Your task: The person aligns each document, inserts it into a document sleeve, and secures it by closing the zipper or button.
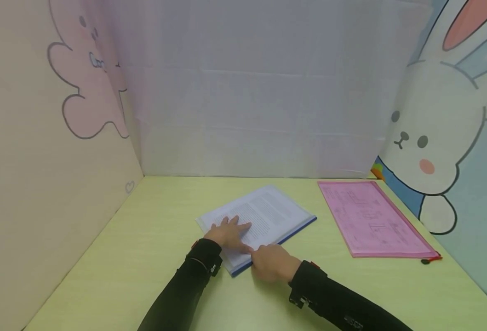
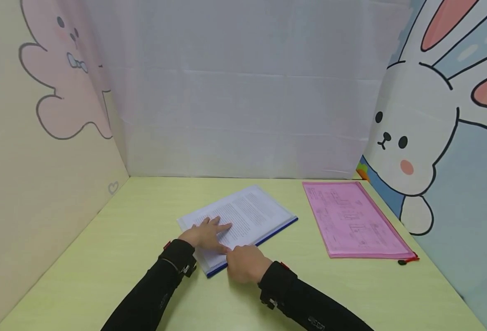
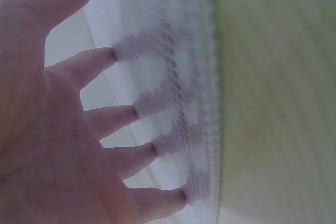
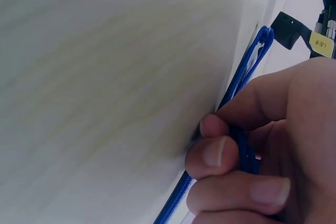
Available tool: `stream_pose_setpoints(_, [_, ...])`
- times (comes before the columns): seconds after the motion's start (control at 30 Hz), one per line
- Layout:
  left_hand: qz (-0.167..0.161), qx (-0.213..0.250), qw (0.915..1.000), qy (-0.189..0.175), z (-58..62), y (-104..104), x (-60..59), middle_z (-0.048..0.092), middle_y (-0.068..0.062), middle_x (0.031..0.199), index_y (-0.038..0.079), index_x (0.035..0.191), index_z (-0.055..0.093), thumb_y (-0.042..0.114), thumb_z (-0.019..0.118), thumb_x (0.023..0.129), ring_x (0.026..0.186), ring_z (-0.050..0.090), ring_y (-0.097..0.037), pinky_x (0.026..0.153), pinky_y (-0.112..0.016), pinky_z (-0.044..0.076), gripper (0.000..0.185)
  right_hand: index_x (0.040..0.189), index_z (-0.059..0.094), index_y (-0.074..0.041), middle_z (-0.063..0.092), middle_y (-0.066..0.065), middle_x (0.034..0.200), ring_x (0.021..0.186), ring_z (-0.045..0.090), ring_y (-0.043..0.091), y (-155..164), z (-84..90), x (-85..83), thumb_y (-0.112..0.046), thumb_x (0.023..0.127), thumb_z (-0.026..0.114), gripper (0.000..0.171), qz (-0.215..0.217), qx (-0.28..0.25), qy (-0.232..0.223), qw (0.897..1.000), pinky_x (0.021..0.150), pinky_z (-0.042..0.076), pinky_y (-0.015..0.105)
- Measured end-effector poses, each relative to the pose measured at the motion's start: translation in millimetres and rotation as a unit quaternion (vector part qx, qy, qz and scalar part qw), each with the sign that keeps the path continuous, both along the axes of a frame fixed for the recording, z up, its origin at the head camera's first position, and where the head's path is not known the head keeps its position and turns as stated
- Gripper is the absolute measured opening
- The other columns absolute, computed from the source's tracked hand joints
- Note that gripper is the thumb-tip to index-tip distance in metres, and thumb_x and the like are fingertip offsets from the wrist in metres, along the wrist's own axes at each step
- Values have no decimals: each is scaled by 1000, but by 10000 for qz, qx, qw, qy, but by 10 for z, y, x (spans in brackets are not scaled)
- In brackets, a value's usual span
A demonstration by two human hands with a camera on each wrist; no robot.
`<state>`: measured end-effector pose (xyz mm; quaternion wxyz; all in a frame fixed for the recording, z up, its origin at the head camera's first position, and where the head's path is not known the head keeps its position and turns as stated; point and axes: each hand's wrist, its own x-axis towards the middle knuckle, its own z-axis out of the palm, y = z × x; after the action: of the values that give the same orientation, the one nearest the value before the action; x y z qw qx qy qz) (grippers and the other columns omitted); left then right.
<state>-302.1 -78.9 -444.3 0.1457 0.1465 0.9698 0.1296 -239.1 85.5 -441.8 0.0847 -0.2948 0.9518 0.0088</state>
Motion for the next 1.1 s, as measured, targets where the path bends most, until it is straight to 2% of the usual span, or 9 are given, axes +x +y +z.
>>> stream_pose_setpoints(0.17, [9, -33, 10000, -22, 12, -17, 1, 19, -14, 168, 32, 158, 39, 64, 72, 84, 152, 12, -46, 114, -72, 14, 88, 98, 71, -3, 51, 0, 71, 62, 48, 16, -36, 2, 19, -22, 97, 61, 21, 97, 56, 52, 9999, 58, 40, 32])
stream_pose_setpoints(0.43, [24, -33, 10000, -59, 24, -7, 11, 19, -14, 168, 31, 158, 39, 64, 73, 83, 153, 11, -45, 116, -70, 13, 89, 79, 65, -10, 50, -2, 68, 61, 47, 15, -111, -20, 78, -22, 96, 60, 21, 355, 156, 214, 9990, 58, 42, 33])
stream_pose_setpoints(0.8, [-74, -144, 9999, 33, 2, 3, -6, 22, -15, 167, 29, 158, 40, 64, 72, 84, 152, 14, -45, 115, -70, 17, 87, 82, 67, -9, 52, -1, 70, 59, 48, 13, -158, -43, 130, -22, 96, 59, 21, 586, 256, 416, 9971, 54, 43, 30])
stream_pose_setpoints(1.1, [-83, -159, 9998, -3, -2, -8, -30, 21, -15, 167, 30, 158, 39, 63, 72, 85, 152, 14, -45, 115, -70, 16, 87, 81, 66, -9, 51, -1, 69, 58, 48, 14, -169, -22, 130, -21, 96, 59, 21, 557, 192, 366, 9976, 53, 42, 29])
